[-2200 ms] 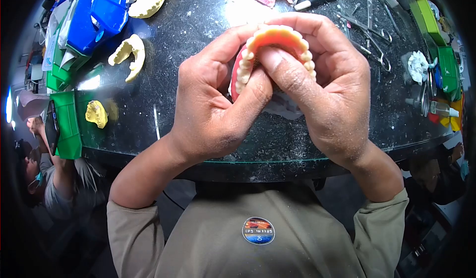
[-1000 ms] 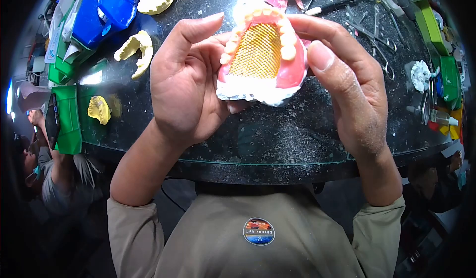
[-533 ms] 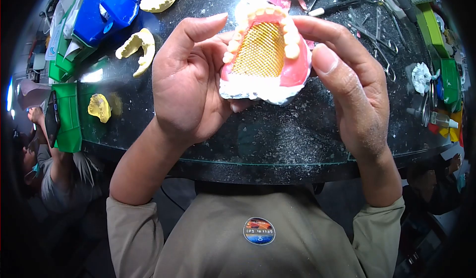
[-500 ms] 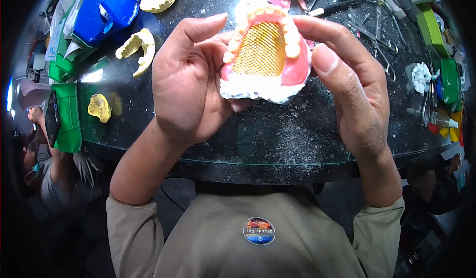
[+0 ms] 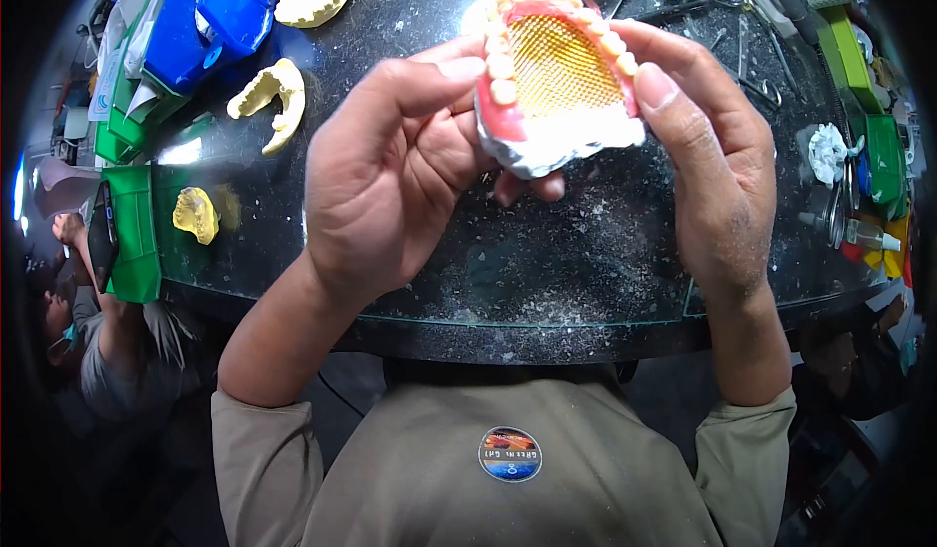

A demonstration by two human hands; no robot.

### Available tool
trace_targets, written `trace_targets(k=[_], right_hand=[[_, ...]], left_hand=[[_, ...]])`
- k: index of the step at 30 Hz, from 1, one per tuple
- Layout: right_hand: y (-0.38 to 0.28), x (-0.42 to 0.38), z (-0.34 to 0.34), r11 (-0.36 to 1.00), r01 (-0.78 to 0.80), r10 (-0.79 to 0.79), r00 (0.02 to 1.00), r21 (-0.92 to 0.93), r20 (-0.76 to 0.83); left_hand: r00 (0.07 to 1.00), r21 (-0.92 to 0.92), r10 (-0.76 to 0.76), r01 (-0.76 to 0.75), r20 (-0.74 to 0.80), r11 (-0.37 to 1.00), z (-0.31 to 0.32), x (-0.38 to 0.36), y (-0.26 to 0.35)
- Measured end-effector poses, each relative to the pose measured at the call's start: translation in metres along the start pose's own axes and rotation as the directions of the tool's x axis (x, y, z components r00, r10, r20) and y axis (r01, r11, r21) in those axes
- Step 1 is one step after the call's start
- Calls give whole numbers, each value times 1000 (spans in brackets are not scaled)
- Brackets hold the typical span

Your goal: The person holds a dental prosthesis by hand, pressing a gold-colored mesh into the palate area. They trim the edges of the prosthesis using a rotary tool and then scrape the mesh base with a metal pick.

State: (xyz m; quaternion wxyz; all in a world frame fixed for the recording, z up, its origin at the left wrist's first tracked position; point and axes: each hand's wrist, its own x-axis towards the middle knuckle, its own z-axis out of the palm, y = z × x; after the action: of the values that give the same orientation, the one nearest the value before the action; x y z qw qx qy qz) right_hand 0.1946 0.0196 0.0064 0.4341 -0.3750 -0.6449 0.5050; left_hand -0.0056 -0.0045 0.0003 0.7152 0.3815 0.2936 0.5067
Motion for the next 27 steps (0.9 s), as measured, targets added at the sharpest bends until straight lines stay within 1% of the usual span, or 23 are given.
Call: trace_targets(k=[2, 3, 5, 6, 8, 10, 13, 16, 19, 22, 25, 27], right_hand=[[3, 1, -2, 1000, -9, 9, 1000, -20, -27], [3, 1, -2, 1000, -20, 20, 999, -7, -38], [3, 1, -2, 999, -37, 37, 998, 14, -52], [3, 1, -2, 999, -42, 43, 998, 21, -54], [4, 1, -2, 998, -52, 54, 997, 33, -63], [5, 2, -2, 997, -61, 64, 995, 43, -76], [5, 3, -3, 996, -71, 74, 995, 48, -65], [6, 3, -3, 990, -78, 86, 994, 115, -66], [2, 3, -5, 985, -105, 109, 994, 135, -24], [3, 3, -1, 986, -125, 130, 990, 109, -44], [4, 3, -6, 989, -106, 109, 994, 100, -27], [3, 3, -6, 985, -119, 126, 991, 123, -44]], left_hand=[[997, 131, -11, 2, 71, 991, 3, 5, 7], [999, 192, 27, -30, 16, 981, 12, 3, 4], [999, 172, 37, -32, -22, 985, 16, 4, 4], [1000, 89, 6, -5, -6, 996, 15, 6, 6], [999, 39, -23, 23, 24, 999, 14, 7, 8], [999, 105, -24, 19, 47, 994, 15, 6, 9], [1000, 139, -13, 15, -19, 990, 17, 6, 6], [998, 140, -20, 27, -55, 990, 21, 6, 6], [997, 137, -9, 19, -73, 990, 21, 6, 5], [998, 148, 8, 1, -66, 989, 22, 7, 2], [994, 135, 35, -21, -103, 991, 28, 7, -2], [994, 168, 34, -17, -102, 986, 28, 7, -2]])
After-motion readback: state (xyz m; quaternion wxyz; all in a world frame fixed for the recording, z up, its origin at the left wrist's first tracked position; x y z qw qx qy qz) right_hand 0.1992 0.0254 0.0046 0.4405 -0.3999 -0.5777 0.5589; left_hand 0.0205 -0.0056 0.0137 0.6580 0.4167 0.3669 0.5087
